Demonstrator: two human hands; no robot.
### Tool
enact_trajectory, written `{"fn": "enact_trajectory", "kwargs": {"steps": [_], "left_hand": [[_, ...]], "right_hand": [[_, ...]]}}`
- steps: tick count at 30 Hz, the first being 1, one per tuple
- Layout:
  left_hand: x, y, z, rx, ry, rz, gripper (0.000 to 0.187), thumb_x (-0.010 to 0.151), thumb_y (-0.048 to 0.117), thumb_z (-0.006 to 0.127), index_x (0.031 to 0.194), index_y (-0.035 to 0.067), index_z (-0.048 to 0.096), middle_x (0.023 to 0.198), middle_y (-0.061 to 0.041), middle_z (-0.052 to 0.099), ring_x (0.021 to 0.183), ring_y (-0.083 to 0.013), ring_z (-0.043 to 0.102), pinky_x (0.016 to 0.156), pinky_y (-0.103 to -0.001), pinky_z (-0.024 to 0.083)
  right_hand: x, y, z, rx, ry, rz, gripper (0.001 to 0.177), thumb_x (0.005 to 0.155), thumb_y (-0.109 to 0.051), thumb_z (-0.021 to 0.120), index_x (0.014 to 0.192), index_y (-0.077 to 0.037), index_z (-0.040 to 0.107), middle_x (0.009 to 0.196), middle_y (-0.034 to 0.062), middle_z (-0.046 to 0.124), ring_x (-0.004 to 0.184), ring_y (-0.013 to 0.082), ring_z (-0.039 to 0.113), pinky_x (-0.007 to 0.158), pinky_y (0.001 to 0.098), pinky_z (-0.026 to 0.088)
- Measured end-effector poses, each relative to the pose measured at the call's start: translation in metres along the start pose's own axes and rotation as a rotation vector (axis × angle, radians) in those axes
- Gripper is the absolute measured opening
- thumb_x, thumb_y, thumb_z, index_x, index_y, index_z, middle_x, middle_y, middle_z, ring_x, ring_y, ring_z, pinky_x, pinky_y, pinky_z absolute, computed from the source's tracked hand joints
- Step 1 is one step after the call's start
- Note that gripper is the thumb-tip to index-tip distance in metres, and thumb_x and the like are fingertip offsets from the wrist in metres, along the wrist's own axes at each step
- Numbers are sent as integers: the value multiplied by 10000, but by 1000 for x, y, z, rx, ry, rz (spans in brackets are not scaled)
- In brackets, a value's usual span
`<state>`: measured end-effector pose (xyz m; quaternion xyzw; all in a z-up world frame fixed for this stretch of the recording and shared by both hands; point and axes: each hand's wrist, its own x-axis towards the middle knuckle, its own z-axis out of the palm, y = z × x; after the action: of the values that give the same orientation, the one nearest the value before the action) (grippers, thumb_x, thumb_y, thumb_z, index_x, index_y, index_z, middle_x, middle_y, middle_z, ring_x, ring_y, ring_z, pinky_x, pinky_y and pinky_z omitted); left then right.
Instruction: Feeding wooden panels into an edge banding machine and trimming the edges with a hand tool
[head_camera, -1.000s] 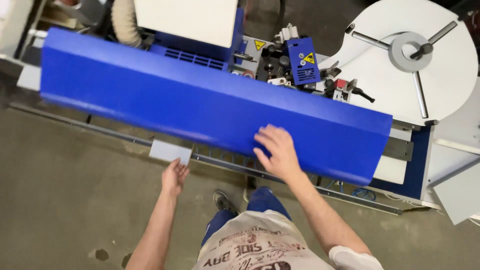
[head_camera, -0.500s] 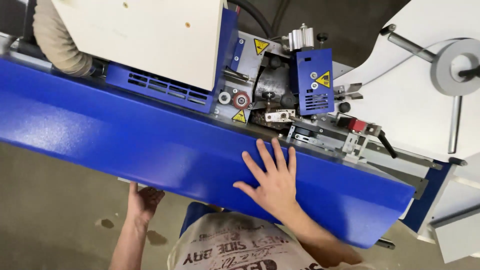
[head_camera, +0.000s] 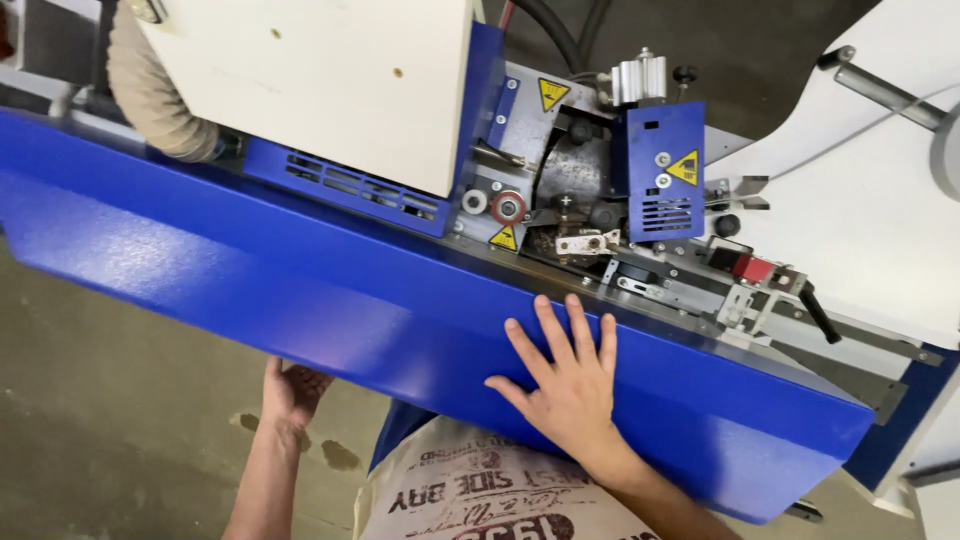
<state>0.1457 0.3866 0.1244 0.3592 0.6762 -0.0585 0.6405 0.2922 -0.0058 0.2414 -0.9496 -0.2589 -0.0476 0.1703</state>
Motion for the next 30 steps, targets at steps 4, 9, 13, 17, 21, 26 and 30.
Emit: {"fn": "enact_trajectory", "kwargs": {"steps": [4,9,13,17,21,26,30], "left_hand": [[10,3,-13,-20,39,-8,932,899,622,473,1498,-85,369,1481,-271,490,1351,-379,510,1184,-451,415],[36,0,-43,-65,-131,88,1266,877,747,585,1542,-179,33,1503,-359,132,1458,-476,238,1231,-568,236],[58,-4,-66,-87,-179,120,1256,896,728,600,1540,-181,20,1425,-272,171,1322,-347,318,1226,-533,288],[31,9,-75,-102,-274,158,1256,895,715,602,1544,-177,2,1521,-366,82,1496,-515,145,1238,-584,205],[8,23,-92,-81,-398,200,1230,911,687,595,1548,-167,-19,1562,-395,39,1516,-532,88,1243,-576,173],[27,33,-133,-52,-549,225,1162,924,610,652,1549,-161,49,1583,-411,95,1518,-497,170,1234,-546,235],[43,35,-172,-73,-697,273,1015,977,439,697,1545,-161,108,1575,-435,146,1505,-515,185,1217,-576,240]], "right_hand": [[-3,-2,5,-1,21,0,668,819,-753,706,1301,-291,689,1494,83,562,1423,368,471,1152,644,300],[-8,-5,11,46,108,-19,751,715,-681,784,1358,-311,667,1526,90,550,1467,419,418,1198,654,170],[-13,-11,12,37,155,-45,752,708,-664,804,1350,-294,677,1525,97,552,1461,409,426,1205,643,182],[-20,-17,19,-39,158,-26,764,670,-686,812,1324,-313,688,1530,62,565,1467,365,442,1220,604,187],[-29,-30,31,-94,204,41,749,687,-679,817,1322,-298,700,1538,40,580,1485,321,451,1243,550,198],[-42,-83,79,-117,337,131,714,838,-560,805,1427,-191,640,1569,82,535,1472,339,436,1213,553,222],[-63,-193,131,-9,435,58,628,829,-342,885,1383,-152,660,1588,121,484,1504,376,355,1235,529,144]]}}
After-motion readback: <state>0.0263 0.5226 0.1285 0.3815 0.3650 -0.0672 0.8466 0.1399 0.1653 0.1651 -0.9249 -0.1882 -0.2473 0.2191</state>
